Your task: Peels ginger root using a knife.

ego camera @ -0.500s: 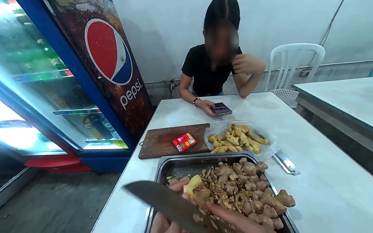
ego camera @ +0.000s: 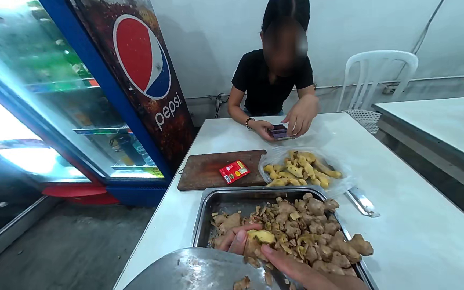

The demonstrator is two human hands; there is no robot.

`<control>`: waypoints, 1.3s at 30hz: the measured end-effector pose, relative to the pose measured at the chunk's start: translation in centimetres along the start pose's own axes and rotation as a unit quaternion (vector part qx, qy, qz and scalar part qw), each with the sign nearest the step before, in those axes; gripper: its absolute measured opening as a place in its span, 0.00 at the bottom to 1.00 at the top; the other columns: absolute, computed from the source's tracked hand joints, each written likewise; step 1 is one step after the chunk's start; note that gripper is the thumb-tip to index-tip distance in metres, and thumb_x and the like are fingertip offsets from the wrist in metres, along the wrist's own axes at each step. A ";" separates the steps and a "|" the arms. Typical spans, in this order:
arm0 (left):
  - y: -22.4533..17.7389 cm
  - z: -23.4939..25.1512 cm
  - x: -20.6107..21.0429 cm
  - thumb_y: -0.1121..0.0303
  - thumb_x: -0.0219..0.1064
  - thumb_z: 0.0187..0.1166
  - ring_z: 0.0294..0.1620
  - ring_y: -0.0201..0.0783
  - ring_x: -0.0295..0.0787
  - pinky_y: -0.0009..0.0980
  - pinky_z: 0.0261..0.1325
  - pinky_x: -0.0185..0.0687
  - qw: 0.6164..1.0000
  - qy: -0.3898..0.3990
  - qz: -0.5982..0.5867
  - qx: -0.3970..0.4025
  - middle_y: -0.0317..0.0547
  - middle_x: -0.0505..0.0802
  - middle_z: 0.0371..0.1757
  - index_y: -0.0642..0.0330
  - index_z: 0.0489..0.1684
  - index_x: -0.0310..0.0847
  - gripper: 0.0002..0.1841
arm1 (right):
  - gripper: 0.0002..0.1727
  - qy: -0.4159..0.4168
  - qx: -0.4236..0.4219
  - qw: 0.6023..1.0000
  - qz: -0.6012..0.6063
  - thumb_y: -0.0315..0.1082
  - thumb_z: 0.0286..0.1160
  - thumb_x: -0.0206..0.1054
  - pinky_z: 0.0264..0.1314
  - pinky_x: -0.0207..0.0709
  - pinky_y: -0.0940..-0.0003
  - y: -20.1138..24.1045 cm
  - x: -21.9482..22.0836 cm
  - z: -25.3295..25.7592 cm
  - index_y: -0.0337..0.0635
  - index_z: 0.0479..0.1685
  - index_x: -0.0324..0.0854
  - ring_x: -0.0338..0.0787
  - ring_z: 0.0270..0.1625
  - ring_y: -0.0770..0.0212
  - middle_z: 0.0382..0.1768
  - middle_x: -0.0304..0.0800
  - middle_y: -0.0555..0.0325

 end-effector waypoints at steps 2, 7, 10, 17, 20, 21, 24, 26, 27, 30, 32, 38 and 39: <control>0.1 -0.1 0.1 0.65 0.44 0.94 0.57 0.30 0.89 0.29 0.63 0.85 1.000 -0.004 -0.013 -0.013 0.41 0.93 0.54 0.65 0.62 0.79 0.19 | 0.33 -0.003 -0.008 1.000 0.003 0.50 0.81 0.69 0.59 0.87 0.51 0.0 0.0 0.0 0.46 0.84 0.74 0.94 0.59 0.56 0.69 0.89 0.49; -0.2 -0.2 0.5 0.65 0.43 0.94 0.56 0.28 0.89 0.27 0.62 0.85 1.000 0.000 0.008 -0.013 0.39 0.93 0.54 0.65 0.60 0.81 0.20 | 0.31 0.002 -0.016 0.998 0.060 0.46 0.81 0.70 0.65 0.85 0.54 -0.2 0.3 0.1 0.42 0.80 0.76 0.92 0.63 0.58 0.70 0.88 0.48; -0.2 -0.4 0.3 0.65 0.45 0.93 0.54 0.29 0.90 0.28 0.60 0.86 1.000 0.003 0.001 -0.022 0.40 0.94 0.51 0.65 0.59 0.83 0.19 | 0.40 0.028 -0.001 0.996 0.086 0.53 0.81 0.67 0.65 0.85 0.50 -0.4 0.5 0.2 0.39 0.88 0.64 0.91 0.64 0.55 0.75 0.82 0.43; -0.6 -0.8 0.6 0.66 0.47 0.93 0.55 0.27 0.89 0.27 0.61 0.84 0.999 0.017 0.038 -0.017 0.38 0.93 0.53 0.64 0.59 0.82 0.17 | 0.49 0.046 0.033 0.992 0.113 0.59 0.79 0.66 0.57 0.88 0.55 -0.8 0.5 0.2 0.40 0.93 0.53 0.92 0.59 0.57 0.85 0.68 0.43; -0.4 -0.9 0.7 0.66 0.49 0.92 0.56 0.27 0.88 0.27 0.62 0.84 0.999 0.009 0.048 0.013 0.38 0.92 0.54 0.65 0.61 0.81 0.17 | 0.47 0.040 0.042 0.993 0.106 0.58 0.80 0.66 0.56 0.87 0.54 -1.0 0.6 0.2 0.43 0.94 0.54 0.91 0.59 0.56 0.84 0.70 0.45; -0.3 -0.9 0.6 0.66 0.50 0.92 0.57 0.28 0.88 0.28 0.63 0.84 0.998 0.010 0.048 0.029 0.38 0.92 0.55 0.66 0.61 0.81 0.16 | 0.47 0.034 0.036 0.993 0.109 0.57 0.80 0.66 0.59 0.86 0.54 -1.0 0.8 0.3 0.40 0.93 0.55 0.91 0.61 0.56 0.83 0.72 0.43; 0.0 -1.2 0.5 0.59 0.58 0.89 0.62 0.30 0.87 0.31 0.67 0.83 0.996 0.022 0.045 0.068 0.39 0.91 0.61 0.64 0.65 0.81 0.19 | 0.43 0.009 0.001 0.986 0.165 0.50 0.82 0.68 0.69 0.84 0.54 -1.3 1.1 0.6 0.31 0.89 0.58 0.86 0.71 0.53 0.81 0.72 0.37; -0.1 -1.1 0.7 0.60 0.57 0.90 0.61 0.30 0.87 0.32 0.66 0.83 0.996 0.017 0.050 0.066 0.39 0.91 0.59 0.65 0.64 0.82 0.18 | 0.44 0.018 -0.006 0.981 0.191 0.48 0.82 0.68 0.72 0.82 0.55 -1.2 1.0 0.7 0.28 0.89 0.57 0.84 0.75 0.53 0.84 0.67 0.35; -0.3 -1.1 0.8 0.62 0.54 0.91 0.59 0.30 0.88 0.31 0.65 0.83 0.996 0.009 0.059 0.060 0.39 0.92 0.57 0.66 0.63 0.81 0.17 | 0.45 0.032 -0.002 0.981 0.193 0.50 0.82 0.67 0.71 0.83 0.57 -1.1 0.8 0.6 0.29 0.90 0.55 0.84 0.74 0.55 0.86 0.64 0.35; -0.5 -0.8 1.2 0.68 0.47 0.92 0.52 0.27 0.89 0.28 0.60 0.85 0.996 -0.009 0.077 0.041 0.39 0.93 0.51 0.68 0.60 0.82 0.18 | 0.49 0.063 0.038 0.984 0.161 0.57 0.80 0.67 0.49 0.87 0.64 -1.0 0.2 0.2 0.39 0.94 0.52 0.90 0.48 0.66 0.82 0.71 0.40; -0.5 -0.8 1.1 0.67 0.47 0.92 0.55 0.28 0.88 0.28 0.62 0.84 0.997 0.001 0.066 0.044 0.39 0.92 0.53 0.68 0.61 0.81 0.18 | 0.47 0.056 0.047 0.989 0.131 0.58 0.79 0.67 0.43 0.86 0.63 -1.0 0.1 0.0 0.42 0.93 0.55 0.89 0.41 0.64 0.77 0.77 0.41; 0.3 -1.3 1.0 0.59 0.58 0.89 0.63 0.30 0.86 0.31 0.68 0.81 0.995 0.002 0.036 0.093 0.37 0.91 0.60 0.63 0.64 0.82 0.18 | 0.43 0.013 -0.009 0.987 0.161 0.48 0.81 0.68 0.71 0.83 0.55 -1.6 1.0 0.6 0.31 0.89 0.58 0.86 0.72 0.53 0.82 0.71 0.37; 0.4 -1.4 1.1 0.61 0.59 0.89 0.63 0.30 0.85 0.32 0.69 0.81 0.994 -0.008 0.036 0.104 0.37 0.91 0.60 0.62 0.64 0.82 0.17 | 0.43 0.005 -0.007 0.987 0.160 0.49 0.81 0.68 0.70 0.83 0.55 -1.6 1.2 0.6 0.31 0.89 0.58 0.86 0.72 0.54 0.82 0.71 0.36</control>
Point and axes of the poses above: each hand's wrist, its own z-axis towards the middle knuckle, its own x-axis out of the palm, y = z × x, the point moved 2 cm from there along z, towards the middle knuckle
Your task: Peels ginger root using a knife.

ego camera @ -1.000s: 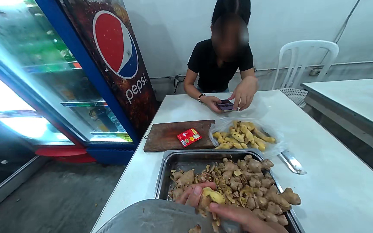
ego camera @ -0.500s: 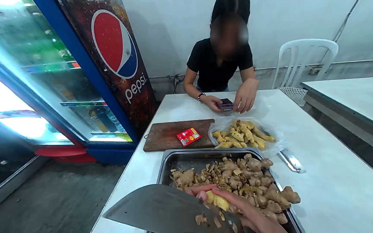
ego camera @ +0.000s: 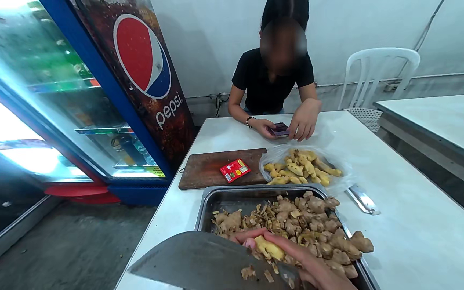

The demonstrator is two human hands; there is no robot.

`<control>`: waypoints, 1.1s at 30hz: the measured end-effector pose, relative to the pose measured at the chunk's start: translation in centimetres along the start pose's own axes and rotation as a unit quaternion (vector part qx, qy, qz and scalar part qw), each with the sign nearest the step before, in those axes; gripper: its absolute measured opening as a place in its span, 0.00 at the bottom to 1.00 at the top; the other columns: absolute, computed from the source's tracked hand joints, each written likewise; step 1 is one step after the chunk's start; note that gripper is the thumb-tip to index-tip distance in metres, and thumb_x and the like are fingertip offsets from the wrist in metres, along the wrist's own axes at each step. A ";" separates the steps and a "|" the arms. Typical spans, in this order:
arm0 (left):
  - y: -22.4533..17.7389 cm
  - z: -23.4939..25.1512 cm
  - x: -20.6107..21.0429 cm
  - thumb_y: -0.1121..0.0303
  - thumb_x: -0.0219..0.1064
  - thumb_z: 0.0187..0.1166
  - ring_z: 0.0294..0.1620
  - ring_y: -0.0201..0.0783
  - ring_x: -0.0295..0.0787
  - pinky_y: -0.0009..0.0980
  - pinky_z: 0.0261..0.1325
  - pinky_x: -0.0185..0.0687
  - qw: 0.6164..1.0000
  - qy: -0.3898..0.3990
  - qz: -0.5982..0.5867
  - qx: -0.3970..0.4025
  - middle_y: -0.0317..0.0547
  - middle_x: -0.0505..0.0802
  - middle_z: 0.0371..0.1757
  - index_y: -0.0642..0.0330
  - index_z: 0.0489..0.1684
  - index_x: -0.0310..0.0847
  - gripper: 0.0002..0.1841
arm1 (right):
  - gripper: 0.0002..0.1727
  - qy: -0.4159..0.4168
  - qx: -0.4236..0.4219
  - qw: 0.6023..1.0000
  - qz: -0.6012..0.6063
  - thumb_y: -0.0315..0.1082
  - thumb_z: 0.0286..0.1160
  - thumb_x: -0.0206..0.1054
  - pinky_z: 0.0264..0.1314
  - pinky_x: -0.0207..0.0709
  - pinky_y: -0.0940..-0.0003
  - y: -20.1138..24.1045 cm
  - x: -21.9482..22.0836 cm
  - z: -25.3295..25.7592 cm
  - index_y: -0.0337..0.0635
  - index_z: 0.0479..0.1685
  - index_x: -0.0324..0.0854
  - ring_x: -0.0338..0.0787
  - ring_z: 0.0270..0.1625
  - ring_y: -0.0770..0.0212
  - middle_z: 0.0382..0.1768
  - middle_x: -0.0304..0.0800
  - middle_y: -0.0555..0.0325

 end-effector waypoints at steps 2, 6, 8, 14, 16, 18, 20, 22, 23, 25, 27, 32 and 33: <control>0.0 -0.1 0.3 0.71 0.57 0.87 0.64 0.31 0.86 0.33 0.70 0.81 0.999 -0.027 0.024 0.028 0.39 0.91 0.62 0.66 0.65 0.79 0.15 | 0.43 -0.015 0.005 1.000 -0.008 0.50 0.83 0.67 0.71 0.82 0.59 0.2 0.2 0.0 0.33 0.90 0.58 0.86 0.71 0.58 0.82 0.72 0.38; -0.8 -0.8 1.3 0.82 0.52 0.82 0.46 0.20 0.91 0.23 0.53 0.89 0.993 -0.091 0.067 0.024 0.24 0.95 0.50 0.57 0.56 0.76 0.13 | 0.36 -0.037 -0.003 0.999 -0.014 0.48 0.87 0.62 0.74 0.80 0.63 0.6 0.4 0.1 0.37 0.89 0.63 0.86 0.71 0.65 0.82 0.74 0.46; -1.2 -0.7 1.7 0.80 0.49 0.87 0.34 0.20 0.90 0.22 0.41 0.89 0.996 -0.085 0.038 -0.004 0.24 0.94 0.42 0.57 0.57 0.75 0.12 | 0.33 -0.028 -0.006 0.999 0.040 0.47 0.90 0.57 0.66 0.82 0.73 0.6 0.1 0.1 0.37 0.88 0.63 0.87 0.63 0.75 0.81 0.76 0.53; -1.4 -0.2 1.4 0.66 0.40 0.95 0.27 0.22 0.84 0.21 0.34 0.83 0.995 -0.058 -0.034 -0.080 0.32 0.92 0.37 0.59 0.64 0.78 0.18 | 0.35 -0.019 0.046 0.993 0.104 0.56 0.92 0.45 0.20 0.65 0.81 1.2 -0.8 -0.3 0.43 0.90 0.62 0.68 0.21 0.79 0.37 0.83 0.63; -1.2 -0.2 1.2 0.68 0.39 0.94 0.31 0.22 0.86 0.20 0.36 0.85 0.994 -0.053 -0.056 -0.080 0.34 0.93 0.41 0.61 0.65 0.78 0.20 | 0.40 -0.001 0.041 0.998 0.047 0.57 0.91 0.50 0.35 0.76 0.78 1.1 -0.8 -0.3 0.38 0.93 0.55 0.79 0.35 0.77 0.62 0.85 0.49; -0.9 -0.1 0.8 0.67 0.41 0.94 0.46 0.27 0.90 0.25 0.49 0.88 0.994 -0.035 -0.066 -0.074 0.40 0.93 0.54 0.65 0.68 0.78 0.20 | 0.43 0.018 0.029 0.999 0.000 0.55 0.89 0.55 0.67 0.81 0.68 1.1 -0.7 -0.3 0.36 0.94 0.49 0.86 0.66 0.68 0.85 0.67 0.41; -0.7 -0.1 0.9 0.68 0.43 0.93 0.55 0.30 0.90 0.29 0.58 0.88 0.994 -0.029 -0.082 -0.066 0.42 0.91 0.61 0.66 0.68 0.76 0.19 | 0.43 0.006 0.012 1.000 -0.024 0.53 0.88 0.58 0.79 0.76 0.59 0.9 -0.4 -0.2 0.35 0.94 0.51 0.80 0.78 0.60 0.86 0.65 0.39; -0.7 -0.3 1.4 0.72 0.43 0.92 0.51 0.28 0.92 0.27 0.54 0.89 0.992 -0.041 -0.103 -0.056 0.39 0.93 0.57 0.63 0.65 0.78 0.18 | 0.41 -0.011 0.000 1.000 -0.022 0.51 0.88 0.59 0.80 0.75 0.62 0.8 -0.3 0.1 0.34 0.92 0.54 0.79 0.79 0.63 0.85 0.68 0.43; -0.7 -0.3 1.5 0.73 0.43 0.91 0.52 0.28 0.92 0.27 0.56 0.89 0.992 -0.041 -0.109 -0.054 0.39 0.93 0.58 0.63 0.66 0.78 0.18 | 0.41 -0.010 0.003 1.000 -0.017 0.50 0.88 0.59 0.80 0.75 0.63 0.8 -0.3 0.1 0.34 0.92 0.53 0.79 0.79 0.63 0.86 0.67 0.43; -0.7 -0.3 1.4 0.76 0.42 0.90 0.54 0.30 0.92 0.30 0.60 0.89 0.992 -0.044 -0.105 -0.046 0.40 0.92 0.60 0.65 0.68 0.77 0.19 | 0.41 -0.013 0.014 1.000 -0.024 0.50 0.88 0.60 0.78 0.76 0.61 0.9 -0.3 0.1 0.36 0.93 0.54 0.80 0.78 0.61 0.86 0.66 0.42; -0.6 -0.4 1.3 0.78 0.45 0.88 0.58 0.31 0.91 0.32 0.63 0.88 0.994 -0.061 -0.081 -0.035 0.39 0.92 0.63 0.64 0.69 0.76 0.18 | 0.39 -0.033 0.018 0.997 -0.064 0.52 0.88 0.59 0.78 0.76 0.58 1.0 0.1 -0.1 0.40 0.93 0.56 0.82 0.78 0.60 0.87 0.67 0.46; -0.8 -0.4 1.9 0.78 0.48 0.89 0.55 0.29 0.91 0.32 0.62 0.89 0.995 -0.091 -0.032 -0.032 0.36 0.91 0.59 0.64 0.66 0.70 0.14 | 0.35 -0.064 -0.006 0.995 -0.073 0.50 0.91 0.55 0.79 0.77 0.57 0.7 0.7 -0.1 0.40 0.91 0.61 0.82 0.78 0.59 0.85 0.72 0.48; -0.9 -0.3 2.0 0.77 0.47 0.90 0.52 0.29 0.92 0.31 0.57 0.90 0.995 -0.090 -0.030 -0.034 0.36 0.91 0.58 0.64 0.67 0.71 0.14 | 0.35 -0.055 -0.010 0.998 -0.037 0.50 0.91 0.54 0.81 0.75 0.59 0.7 0.6 0.0 0.38 0.91 0.60 0.80 0.80 0.60 0.86 0.70 0.46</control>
Point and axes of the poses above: each hand's wrist, its own z-axis towards the middle knuckle, its own x-axis out of the palm, y = z × x, the point moved 2 cm from there along z, towards the middle knuckle
